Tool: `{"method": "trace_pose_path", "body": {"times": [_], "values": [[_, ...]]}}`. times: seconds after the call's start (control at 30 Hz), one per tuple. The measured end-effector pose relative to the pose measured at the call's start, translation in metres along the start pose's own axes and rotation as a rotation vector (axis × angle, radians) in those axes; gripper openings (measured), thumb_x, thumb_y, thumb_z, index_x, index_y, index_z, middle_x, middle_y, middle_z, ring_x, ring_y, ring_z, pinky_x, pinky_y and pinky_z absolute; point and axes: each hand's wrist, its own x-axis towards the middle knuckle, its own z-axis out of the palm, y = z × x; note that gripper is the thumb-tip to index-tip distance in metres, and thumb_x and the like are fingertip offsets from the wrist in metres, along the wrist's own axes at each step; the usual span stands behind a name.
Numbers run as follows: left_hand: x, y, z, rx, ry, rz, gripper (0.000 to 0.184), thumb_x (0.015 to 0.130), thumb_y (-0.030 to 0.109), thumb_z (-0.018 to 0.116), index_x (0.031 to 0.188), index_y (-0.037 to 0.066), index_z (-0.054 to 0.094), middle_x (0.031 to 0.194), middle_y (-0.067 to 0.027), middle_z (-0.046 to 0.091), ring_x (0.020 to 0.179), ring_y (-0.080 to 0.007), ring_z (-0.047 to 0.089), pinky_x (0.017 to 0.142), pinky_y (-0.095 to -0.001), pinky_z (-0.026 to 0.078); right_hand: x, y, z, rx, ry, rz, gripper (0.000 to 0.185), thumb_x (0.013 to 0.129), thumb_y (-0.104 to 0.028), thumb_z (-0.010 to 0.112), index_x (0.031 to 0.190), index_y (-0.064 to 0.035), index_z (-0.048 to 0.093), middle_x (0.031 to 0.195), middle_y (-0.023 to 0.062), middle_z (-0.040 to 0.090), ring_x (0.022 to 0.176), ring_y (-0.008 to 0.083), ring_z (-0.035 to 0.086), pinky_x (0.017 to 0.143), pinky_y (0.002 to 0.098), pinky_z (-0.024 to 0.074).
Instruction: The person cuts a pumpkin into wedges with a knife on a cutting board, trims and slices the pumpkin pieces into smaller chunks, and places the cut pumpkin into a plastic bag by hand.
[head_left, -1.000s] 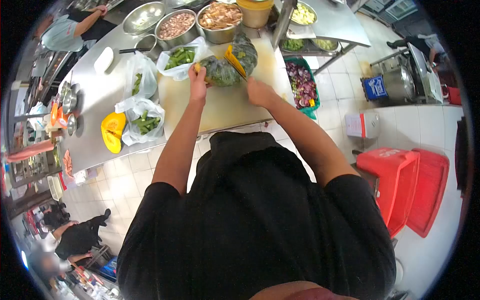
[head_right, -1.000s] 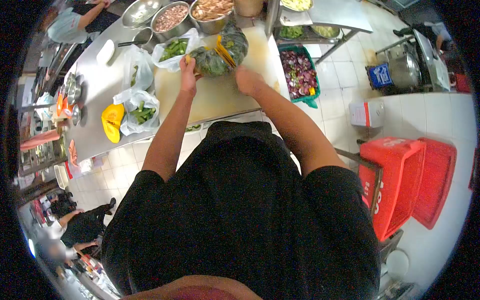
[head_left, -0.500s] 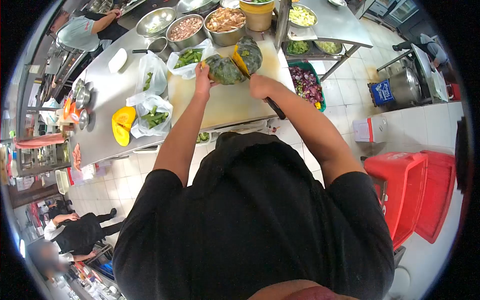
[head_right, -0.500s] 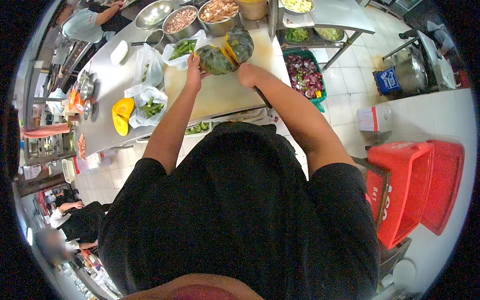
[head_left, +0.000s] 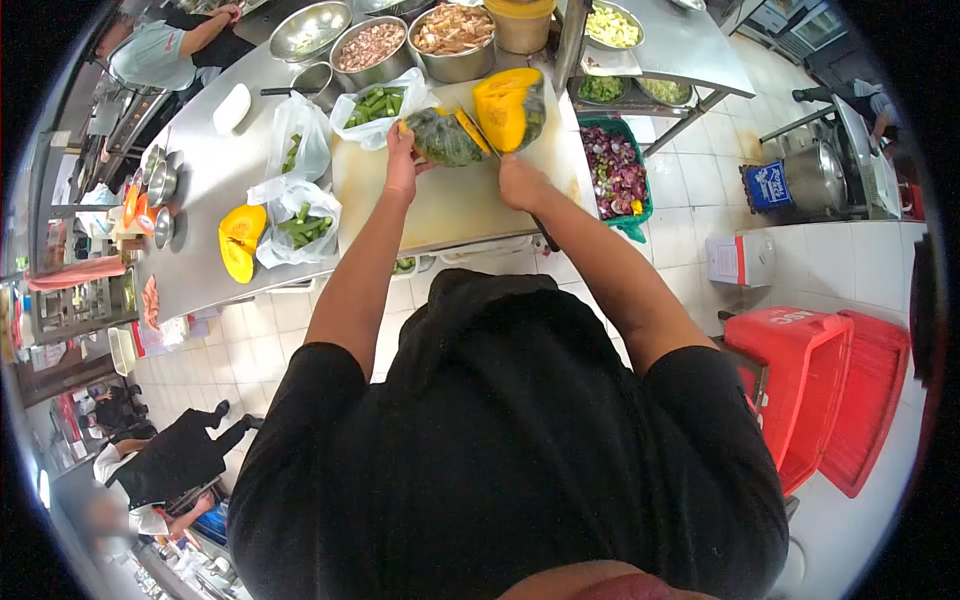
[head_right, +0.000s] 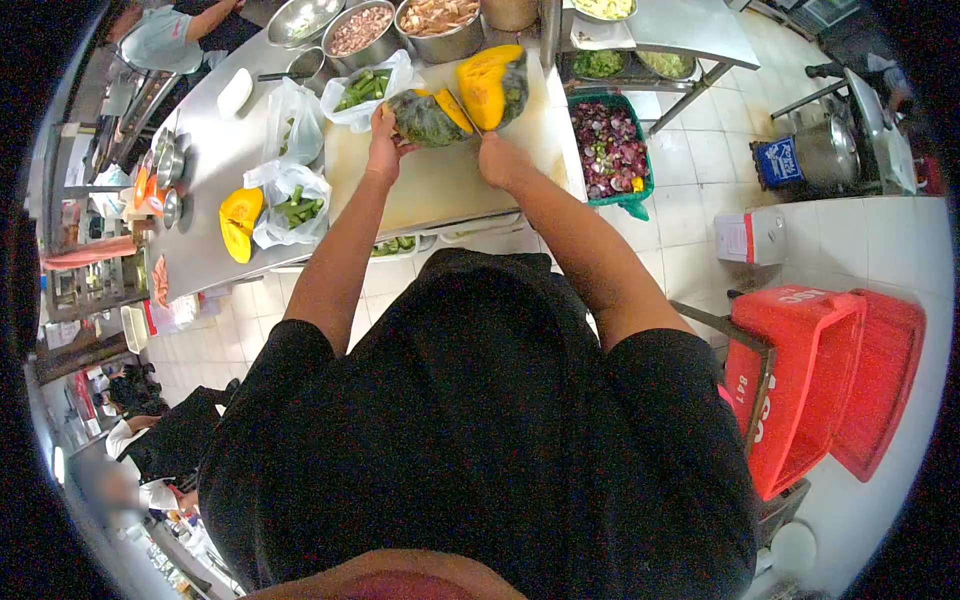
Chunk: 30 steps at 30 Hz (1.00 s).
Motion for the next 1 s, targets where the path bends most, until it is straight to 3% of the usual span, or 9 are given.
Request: {"method": "trace_pose_path", "body": {"times": [0.2,0.27,0.37,0.47,0.63,0.8,0.9,0.93,1.0], "values": [[-0.005,0.001,0.000,-0.080,0.019,-0.072,0.084,0.094,0.062,0.057,0.157,0.021,0.022,0.149,-0.0133,0.043,0.124,-0.0312,0.053,0.088,-0.0518,0.053,-0.010,-0.006,-0.023,-0.048,-0.079,-0.026,0.032,0.092,-0.012,0.048,0.119,0.0042,0.055,0.117,0.0309,0.067,0.113,0.0442,0.065,0.096,0.0536,0.0506],[-0.009,0.007,0.005,0.025,0.088,-0.071,0.091,0.090,0.064,0.061,0.158,0.019,0.020,0.151,-0.0154,0.041,0.127,-0.0324,0.051,0.089,-0.0529,0.052,-0.011,-0.001,-0.027,-0.044,-0.141,-0.023,0.032,0.093,-0.013,0.049,0.119,0.0032,0.056,0.115,0.0313,0.067,0.112,0.0442,0.065,0.095,0.0539,0.0508],[-0.013,0.012,0.011,0.068,0.119,-0.085,0.100,0.086,0.066,0.067,0.159,0.018,0.018,0.151,-0.0179,0.041,0.129,-0.0330,0.050,0.091,-0.0534,0.051,-0.014,0.019,-0.016,0.045,0.064,-0.125,0.032,0.094,-0.017,0.050,0.120,0.0019,0.054,0.106,0.0317,0.068,0.103,0.0461,0.067,0.090,0.0551,0.0518],[-0.016,0.013,0.005,0.082,0.124,-0.114,0.103,0.085,0.062,0.071,0.159,0.017,0.017,0.150,-0.0187,0.041,0.127,-0.0325,0.052,0.091,-0.0528,0.051,-0.068,0.026,-0.034,0.173,0.431,-0.075,0.023,0.098,-0.018,0.053,0.110,-0.0004,0.046,0.078,0.0319,0.065,0.078,0.0543,0.063,0.071,0.0634,0.0488],[-0.015,0.025,0.015,0.120,0.131,-0.094,0.109,0.081,0.050,0.082,0.159,0.014,0.015,0.149,-0.0202,0.042,0.121,-0.0314,0.057,0.088,-0.0510,0.053,-0.112,0.073,-0.060,0.134,0.492,0.350,0.025,0.098,-0.020,0.050,0.115,-0.0017,0.046,0.088,0.0338,0.068,0.088,0.0536,0.066,0.080,0.0624,0.0495],[-0.015,0.027,0.014,0.128,0.120,-0.097,0.112,0.077,0.040,0.088,0.159,0.013,0.017,0.144,-0.0214,0.046,0.118,-0.0311,0.059,0.085,-0.0507,0.054,-0.086,0.102,-0.027,0.067,0.352,0.267,0.026,0.098,-0.021,0.050,0.113,-0.0002,0.048,0.091,0.0362,0.067,0.091,0.0554,0.065,0.082,0.0624,0.0495],[-0.009,0.017,0.008,0.105,0.139,-0.074,0.109,0.077,0.036,0.087,0.158,0.008,0.020,0.141,-0.0209,0.050,0.118,-0.0294,0.058,0.092,-0.0463,0.053,-0.076,0.084,-0.017,0.120,0.339,0.241,0.026,0.098,-0.022,0.050,0.111,0.0005,0.048,0.091,0.0375,0.066,0.090,0.0560,0.064,0.083,0.0625,0.0493],[-0.005,0.008,0.005,0.063,0.147,0.024,0.107,0.076,0.033,0.087,0.156,0.003,0.024,0.139,-0.0203,0.051,0.118,-0.0277,0.058,0.098,-0.0405,0.050,-0.075,0.079,-0.015,0.144,0.340,0.218,0.026,0.098,-0.023,0.051,0.109,0.0009,0.048,0.092,0.0380,0.066,0.091,0.0562,0.064,0.082,0.0627,0.0491],[0.000,-0.005,-0.005,0.069,0.149,0.044,0.104,0.077,0.036,0.086,0.157,0.010,0.026,0.138,-0.0193,0.053,0.114,-0.0287,0.061,0.087,-0.0452,0.054,-0.069,0.076,-0.009,0.132,0.318,0.197,0.026,0.098,-0.022,0.050,0.109,0.0010,0.048,0.092,0.0379,0.066,0.091,0.0563,0.064,0.082,0.0628,0.0490]]}}
